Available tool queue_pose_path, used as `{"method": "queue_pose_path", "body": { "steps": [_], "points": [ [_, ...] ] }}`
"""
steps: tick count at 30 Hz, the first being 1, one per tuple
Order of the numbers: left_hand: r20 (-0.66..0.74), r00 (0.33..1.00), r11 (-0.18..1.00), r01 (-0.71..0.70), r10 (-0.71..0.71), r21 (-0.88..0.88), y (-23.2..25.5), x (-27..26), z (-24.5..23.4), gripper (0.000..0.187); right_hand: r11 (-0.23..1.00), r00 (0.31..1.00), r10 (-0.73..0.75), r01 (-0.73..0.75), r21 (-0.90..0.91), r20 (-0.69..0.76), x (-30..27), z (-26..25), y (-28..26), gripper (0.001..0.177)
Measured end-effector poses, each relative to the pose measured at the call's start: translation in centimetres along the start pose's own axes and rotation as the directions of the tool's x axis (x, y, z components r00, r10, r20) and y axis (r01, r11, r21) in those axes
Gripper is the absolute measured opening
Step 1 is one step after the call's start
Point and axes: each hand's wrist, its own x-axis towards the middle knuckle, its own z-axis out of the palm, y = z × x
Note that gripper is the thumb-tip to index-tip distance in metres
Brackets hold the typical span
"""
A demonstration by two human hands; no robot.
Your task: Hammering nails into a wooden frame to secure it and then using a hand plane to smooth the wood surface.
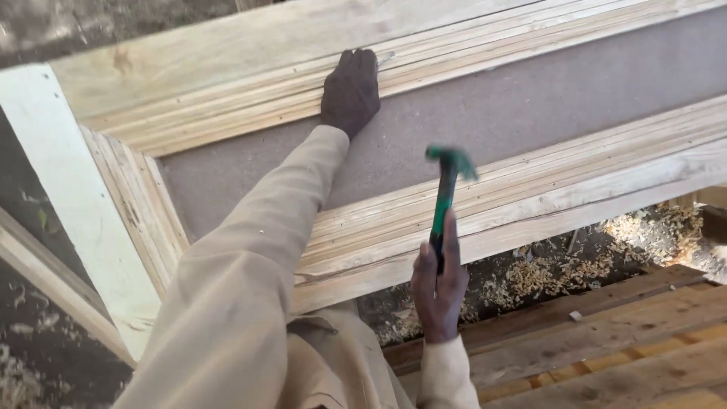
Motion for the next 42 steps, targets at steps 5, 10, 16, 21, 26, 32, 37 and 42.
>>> {"method": "queue_pose_path", "body": {
  "steps": [5, 10, 16, 21, 26, 32, 37, 42],
  "points": [
    [-0.021, 1.000, 0.999, -0.023, 0.022, -0.042, -0.1, 0.1, -0.2, 0.011, 0.998, 0.998, -0.022, 0.019, 0.063, 0.052, 6.9, 1.0, -0.9, 0.045],
    [-0.006, 0.998, 0.998, -0.057, 0.057, -0.005, 0.0, 0.2, -0.7, 0.016, 0.994, 0.988, 0.077, -0.087, 0.071, 0.131, 11.2, 1.9, -0.8, 0.049],
    [0.128, 0.991, 0.987, 0.062, -0.043, -0.150, 0.3, 0.1, -0.9, 0.018, 0.984, 0.978, -0.179, 0.180, 0.003, 0.107, 13.3, 3.6, 1.2, 0.042],
    [-0.001, 1.000, 0.999, -0.031, 0.031, 0.026, 0.3, 0.3, -0.7, 0.012, 0.980, 0.964, -0.154, 0.177, -0.094, 0.215, 15.1, 4.4, 4.4, 0.040],
    [0.006, 1.000, 1.000, -0.027, 0.027, -0.009, 0.3, 0.2, -0.9, 0.016, 0.951, 0.950, -0.309, 0.310, -0.005, 0.045, 14.6, 1.9, 0.1, 0.039],
    [0.102, 0.995, 0.992, 0.034, -0.022, -0.120, -1.4, -0.3, 1.4, 0.018, 0.992, 0.992, -0.124, 0.124, 0.014, 0.007, 14.5, 4.6, 5.0, 0.040],
    [0.153, 0.988, 0.999, -0.023, 0.018, 0.035, -0.7, -0.3, 0.1, 0.020, 0.990, 0.976, -0.130, 0.139, -0.037, 0.174, 13.9, 2.2, 2.1, 0.039],
    [0.075, 0.994, 0.971, 0.057, -0.076, 0.232, 2.3, -0.9, 0.6, 0.011, 0.968, 0.969, 0.169, -0.197, 0.153, 0.178, 10.7, -0.4, 1.3, 0.049]
  ]
}}
